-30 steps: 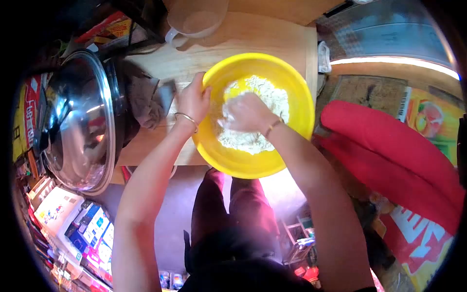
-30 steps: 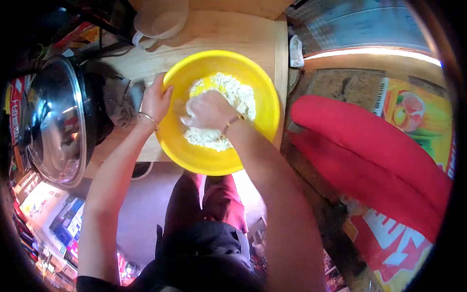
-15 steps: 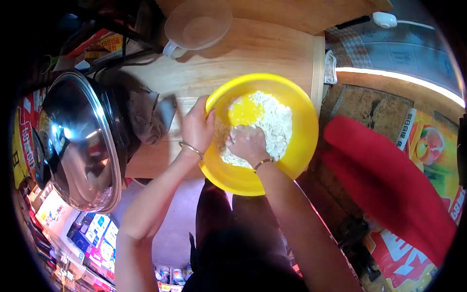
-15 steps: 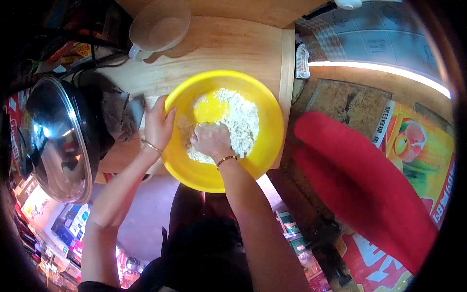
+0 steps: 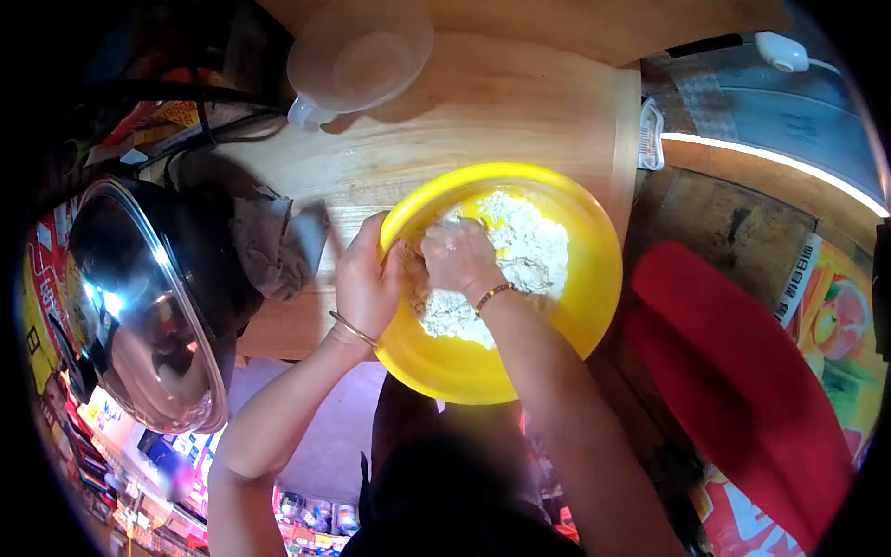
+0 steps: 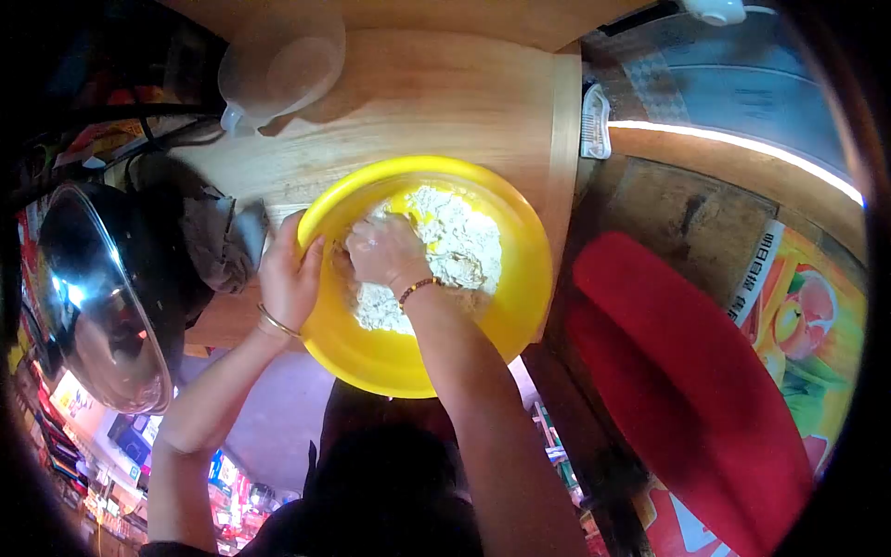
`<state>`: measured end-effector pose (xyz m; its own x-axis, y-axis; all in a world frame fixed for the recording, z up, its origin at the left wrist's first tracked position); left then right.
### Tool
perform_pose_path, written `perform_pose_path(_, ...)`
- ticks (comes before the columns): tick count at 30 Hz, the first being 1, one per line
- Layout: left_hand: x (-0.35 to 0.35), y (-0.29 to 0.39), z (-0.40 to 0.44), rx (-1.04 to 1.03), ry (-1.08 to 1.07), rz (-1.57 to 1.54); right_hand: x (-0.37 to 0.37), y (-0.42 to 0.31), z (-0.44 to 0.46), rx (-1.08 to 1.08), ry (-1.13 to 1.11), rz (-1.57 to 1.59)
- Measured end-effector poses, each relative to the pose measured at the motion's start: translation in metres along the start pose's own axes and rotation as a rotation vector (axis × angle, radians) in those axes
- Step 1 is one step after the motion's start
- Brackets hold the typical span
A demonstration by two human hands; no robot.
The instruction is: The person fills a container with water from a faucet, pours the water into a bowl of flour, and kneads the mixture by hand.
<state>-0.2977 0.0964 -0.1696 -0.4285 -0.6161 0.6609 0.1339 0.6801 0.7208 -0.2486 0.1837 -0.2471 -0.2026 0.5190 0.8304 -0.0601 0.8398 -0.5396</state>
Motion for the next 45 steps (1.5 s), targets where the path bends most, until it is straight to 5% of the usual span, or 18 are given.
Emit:
perform_pose_path(5, -0.004, -0.009, 0.004, -0.037, 0.013, -0.061, -0.001, 0.002, 0.012, 0.070, 0.070, -0.057)
perform_pose_path(7, -0.004, -0.009, -0.010, -0.052, 0.030, -0.098, 0.021, 0.012, 0.005, -0.119, 0.388, 0.135)
perform_pose_path(9, -0.007, -0.029, -0.029, 0.143, 0.134, -0.236, 0.032, 0.005, 0.000, -0.240, 0.420, 0.198)
perform_pose_path(11, 0.003, -0.026, -0.076, 0.162, 0.248, -0.029, 0.033, -0.001, -0.012, -0.436, 0.443, 0.356)
perform_pose_path(13, -0.010, -0.049, -0.109, 0.264, 0.233, -0.207, 0.040, -0.015, -0.033, -0.413, 0.321, 0.301)
perform_pose_path(15, 0.004, -0.055, -0.092, 0.245, 0.216, -0.214, 0.068, -0.033, -0.063, -0.029, 0.450, 0.153)
perform_pose_path(17, 0.012, -0.055, -0.057, 0.232, 0.214, -0.211, 0.079, 0.006, -0.076, -0.237, 0.312, 0.130)
perform_pose_path(19, 0.014, -0.021, -0.025, -0.064, 0.149, 0.143, 0.084, 0.045, -0.073, -0.296, 0.360, -0.070)
perform_pose_path(21, 0.009, -0.021, -0.020, -0.039, 0.155, 0.128, 0.059, 0.062, -0.055, -0.257, 0.228, -0.041)
perform_pose_path(23, 0.011, -0.022, -0.020, -0.002, 0.151, 0.125, 0.047, 0.039, -0.037, -0.198, 0.352, -0.111)
perform_pose_path(27, 0.012, -0.025, -0.018, 0.061, 0.114, 0.098, 0.033, -0.040, -0.030, -0.065, 0.000, -0.206)
perform_pose_path(29, 0.011, -0.029, -0.019, 0.090, 0.133, 0.070, 0.039, -0.055, -0.054, -0.005, 0.103, -0.271)
perform_pose_path(35, 0.005, -0.028, -0.020, 0.066, 0.097, 0.000, 0.023, -0.016, -0.041, -0.242, 0.183, -0.199)
perform_pose_path(45, 0.006, -0.018, -0.019, 0.127, -0.044, 0.049, 0.013, 0.003, 0.019, -0.055, 0.004, -0.110)
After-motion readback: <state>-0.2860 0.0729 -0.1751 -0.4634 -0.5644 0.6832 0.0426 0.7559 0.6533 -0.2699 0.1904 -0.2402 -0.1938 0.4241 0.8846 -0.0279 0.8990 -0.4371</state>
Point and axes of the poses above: each hand's wrist, its own z-axis towards the middle knuckle, its own x-axis out of the back of the hand, y = z × x, the point moved 8 cm from there along z, towards the middle knuckle, and after that the axes turned 6 degrees about z, right-handed, at the moved point
